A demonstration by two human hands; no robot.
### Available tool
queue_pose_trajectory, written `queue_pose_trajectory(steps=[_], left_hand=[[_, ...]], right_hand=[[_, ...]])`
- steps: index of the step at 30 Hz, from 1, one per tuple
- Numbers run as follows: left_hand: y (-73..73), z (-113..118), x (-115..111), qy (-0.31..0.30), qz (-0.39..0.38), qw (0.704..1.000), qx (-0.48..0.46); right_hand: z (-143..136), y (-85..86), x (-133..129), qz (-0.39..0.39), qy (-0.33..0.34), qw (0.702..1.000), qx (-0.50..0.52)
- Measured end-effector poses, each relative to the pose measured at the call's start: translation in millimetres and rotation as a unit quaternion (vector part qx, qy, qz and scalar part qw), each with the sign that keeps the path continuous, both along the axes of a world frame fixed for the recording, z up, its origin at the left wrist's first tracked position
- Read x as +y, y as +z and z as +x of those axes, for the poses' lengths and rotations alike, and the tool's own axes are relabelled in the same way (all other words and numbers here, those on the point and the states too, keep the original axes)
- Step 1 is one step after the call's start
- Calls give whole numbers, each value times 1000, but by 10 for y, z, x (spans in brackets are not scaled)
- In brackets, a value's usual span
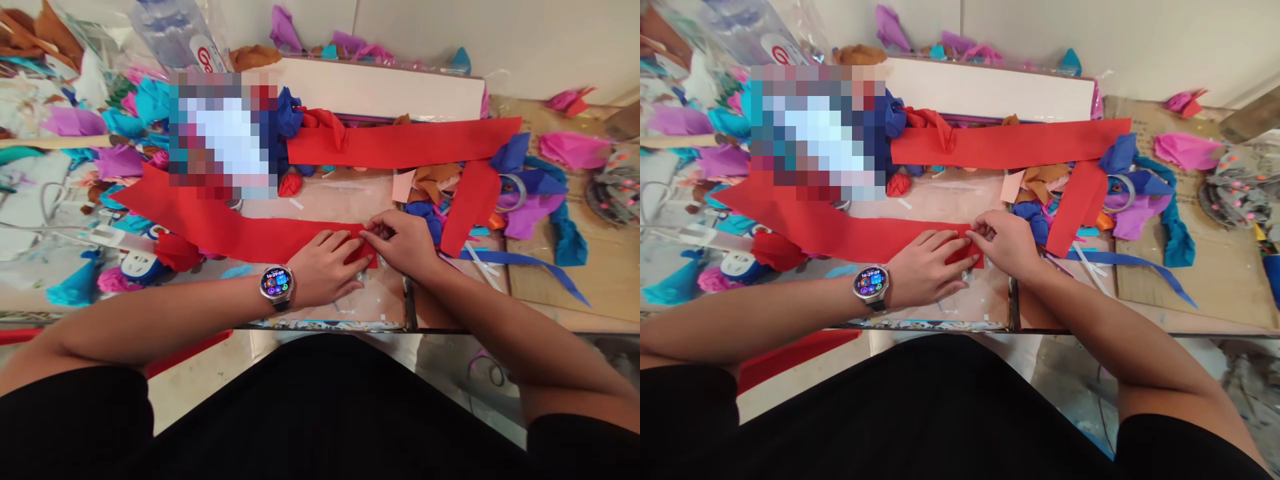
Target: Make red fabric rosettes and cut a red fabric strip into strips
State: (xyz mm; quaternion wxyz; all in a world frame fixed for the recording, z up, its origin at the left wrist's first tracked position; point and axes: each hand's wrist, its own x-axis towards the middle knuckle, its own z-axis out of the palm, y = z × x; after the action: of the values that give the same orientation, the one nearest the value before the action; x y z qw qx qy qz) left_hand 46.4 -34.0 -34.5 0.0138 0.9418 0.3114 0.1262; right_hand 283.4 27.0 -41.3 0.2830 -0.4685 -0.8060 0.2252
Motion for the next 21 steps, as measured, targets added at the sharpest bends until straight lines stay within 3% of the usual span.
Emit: queue_pose_trajectory(steps=[21], left_hand=[[51,-5,19,-5,-22,1000,2]], right_hand=[[72,74,56,-1,67,998,-3]])
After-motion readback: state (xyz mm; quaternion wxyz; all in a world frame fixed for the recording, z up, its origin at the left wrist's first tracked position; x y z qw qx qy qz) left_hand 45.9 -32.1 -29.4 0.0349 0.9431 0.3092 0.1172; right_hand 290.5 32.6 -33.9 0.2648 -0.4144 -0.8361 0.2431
